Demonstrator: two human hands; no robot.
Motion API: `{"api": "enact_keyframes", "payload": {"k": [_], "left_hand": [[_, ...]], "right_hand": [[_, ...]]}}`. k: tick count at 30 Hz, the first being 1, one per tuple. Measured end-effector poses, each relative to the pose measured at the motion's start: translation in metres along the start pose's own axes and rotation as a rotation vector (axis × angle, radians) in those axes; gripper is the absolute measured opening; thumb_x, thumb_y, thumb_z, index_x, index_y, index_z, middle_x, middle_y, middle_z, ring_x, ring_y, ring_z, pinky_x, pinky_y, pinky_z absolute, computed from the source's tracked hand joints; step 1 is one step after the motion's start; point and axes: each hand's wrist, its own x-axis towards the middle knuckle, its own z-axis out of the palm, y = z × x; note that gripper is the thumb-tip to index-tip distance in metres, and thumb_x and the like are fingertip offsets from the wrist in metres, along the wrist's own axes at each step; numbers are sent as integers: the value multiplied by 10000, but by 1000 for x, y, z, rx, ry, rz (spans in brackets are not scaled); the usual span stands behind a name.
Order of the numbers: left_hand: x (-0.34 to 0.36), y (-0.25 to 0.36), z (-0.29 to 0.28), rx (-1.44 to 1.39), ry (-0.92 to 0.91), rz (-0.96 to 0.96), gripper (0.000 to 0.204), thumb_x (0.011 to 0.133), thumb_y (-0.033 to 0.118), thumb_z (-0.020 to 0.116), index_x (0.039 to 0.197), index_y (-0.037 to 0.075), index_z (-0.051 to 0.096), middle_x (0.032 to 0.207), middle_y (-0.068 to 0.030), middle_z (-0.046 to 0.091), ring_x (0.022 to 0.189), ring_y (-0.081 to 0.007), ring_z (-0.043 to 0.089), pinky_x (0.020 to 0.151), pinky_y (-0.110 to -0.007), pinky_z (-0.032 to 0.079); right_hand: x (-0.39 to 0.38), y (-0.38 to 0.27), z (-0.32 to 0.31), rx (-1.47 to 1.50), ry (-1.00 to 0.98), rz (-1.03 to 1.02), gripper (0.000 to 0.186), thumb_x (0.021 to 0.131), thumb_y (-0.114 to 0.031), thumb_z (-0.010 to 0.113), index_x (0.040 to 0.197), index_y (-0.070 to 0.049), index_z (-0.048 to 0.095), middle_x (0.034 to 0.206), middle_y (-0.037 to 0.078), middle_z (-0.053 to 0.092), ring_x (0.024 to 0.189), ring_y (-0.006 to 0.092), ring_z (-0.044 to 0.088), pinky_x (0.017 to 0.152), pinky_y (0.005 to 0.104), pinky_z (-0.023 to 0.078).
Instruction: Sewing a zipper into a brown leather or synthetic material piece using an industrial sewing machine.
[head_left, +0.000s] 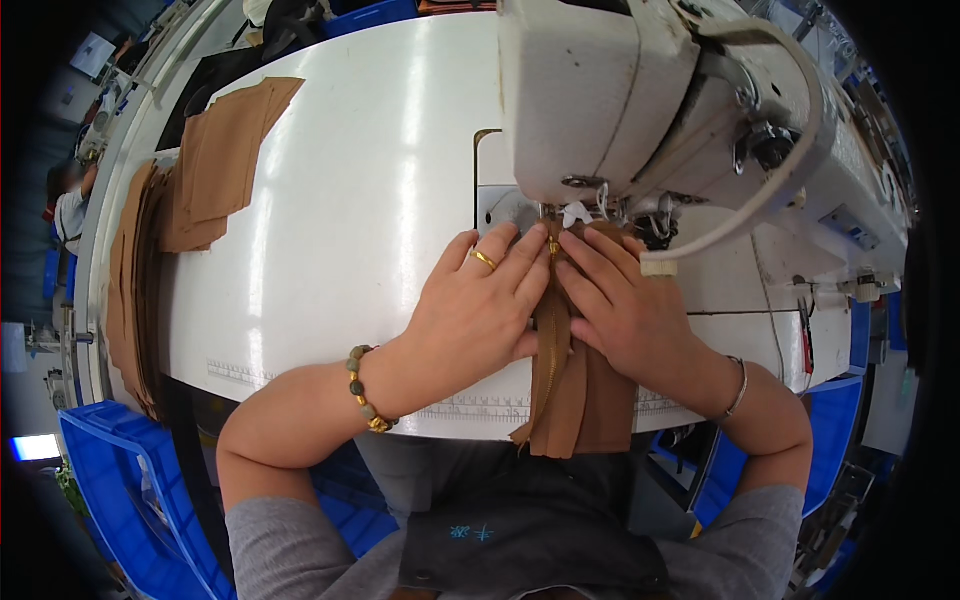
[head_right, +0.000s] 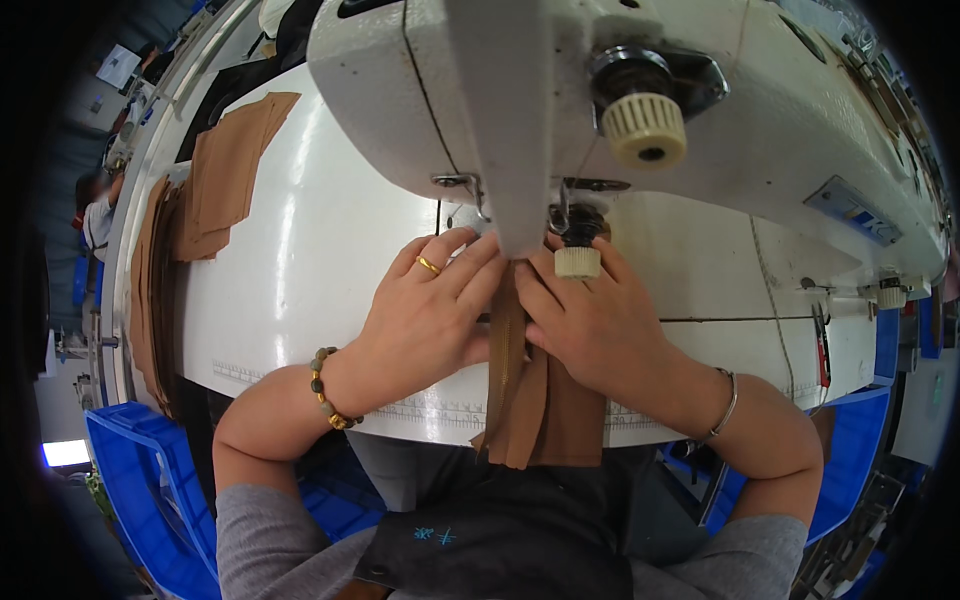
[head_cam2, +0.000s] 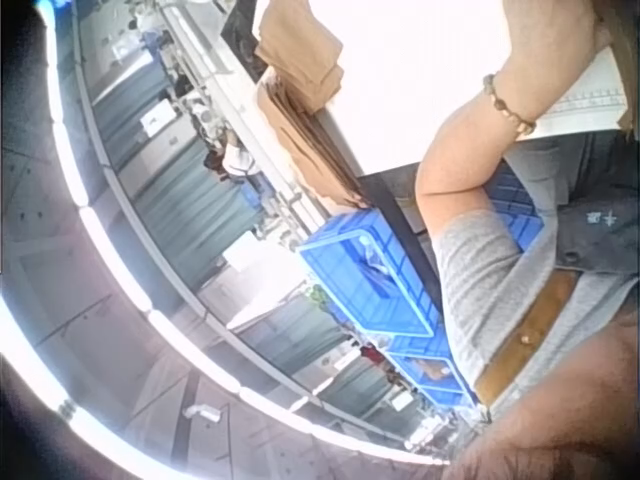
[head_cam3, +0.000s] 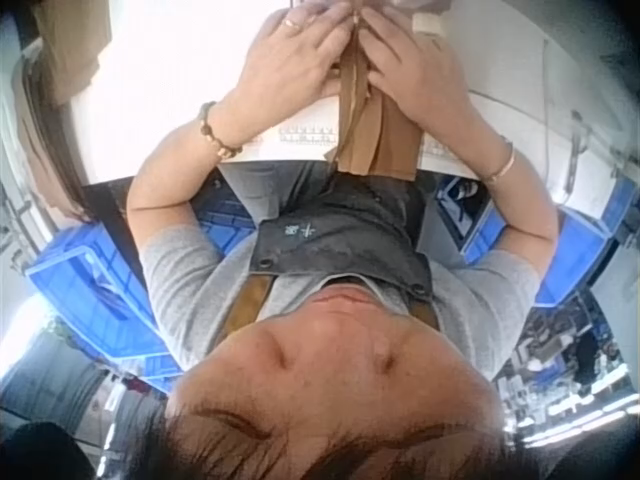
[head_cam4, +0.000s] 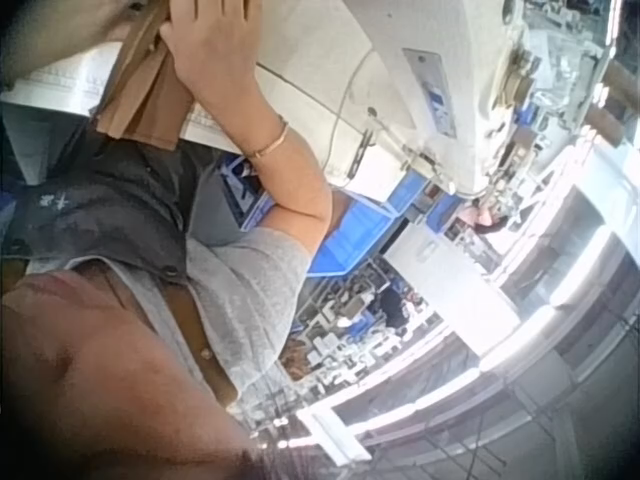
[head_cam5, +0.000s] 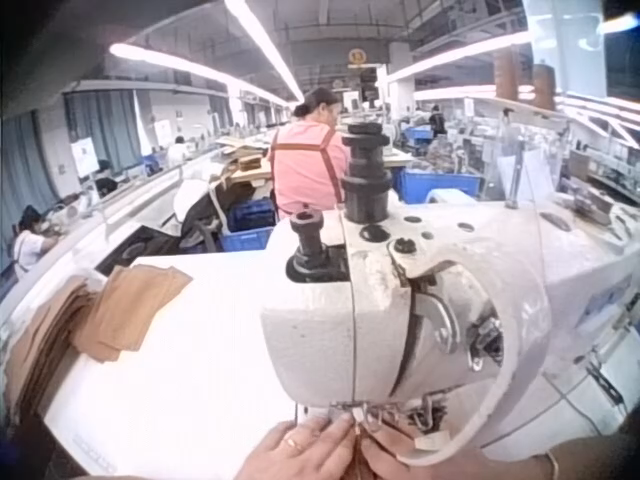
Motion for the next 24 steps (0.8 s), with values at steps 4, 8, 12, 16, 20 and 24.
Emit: {"api": "enact_keyframes", "payload": {"k": [4, 8, 12, 16, 20, 24], "left_hand": [[1, -1, 0, 10, -12, 11, 796, 710, 388, 860, 1346, -34, 633, 1481, -155, 580, 1329, -329, 501, 1099, -487, 442], [5, -3, 1, 19, -1, 11, 777, 719, 383, 859, 1337, -34, 641, 1482, -146, 583, 1325, -324, 505, 1097, -492, 444], [7, -3, 1, 17, 13, 11, 769, 718, 381, 860, 1330, -31, 646, 1471, -137, 591, 1319, -321, 509, 1095, -491, 444], [9, -3, 0, 30, 40, 0, 748, 683, 368, 877, 1292, -3, 654, 1370, -131, 613, 1304, -314, 541, 1075, -462, 456], [10, -2, -1, 15, 71, -18, 702, 666, 347, 882, 1251, 27, 661, 1275, -124, 626, 1283, -317, 574, 1058, -438, 469], [4, 5, -2, 38, 67, -27, 697, 682, 328, 867, 1279, 34, 658, 1294, -111, 626, 1262, -303, 590, 1051, -427, 484]], "right_hand": [[-1, 0, 0, -20, -25, 21, 591, 820, -287, 816, 1320, -15, 659, 1318, 163, 653, 1151, 331, 676, 1077, 565, 472], [1, 3, -1, -54, -10, 33, 587, 816, -276, 817, 1315, -8, 660, 1321, 170, 653, 1134, 348, 679, 1082, 556, 471], [2, 4, -1, -26, -34, 55, 574, 812, -261, 818, 1301, -5, 662, 1340, 174, 648, 1141, 354, 669, 1085, 544, 466], [3, 5, -1, -31, 45, 13, 561, 793, -246, 823, 1274, -2, 665, 1384, 177, 638, 1125, 341, 655, 1072, 512, 468], [5, 5, -2, -44, 56, -2, 562, 781, -243, 824, 1261, 1, 665, 1405, 183, 631, 1119, 323, 648, 1064, 496, 473], [1, 0, -4, -90, 84, -43, 503, 793, -230, 807, 1212, 12, 669, 1381, 200, 635, 1084, 326, 658, 1054, 493, 489]]}}
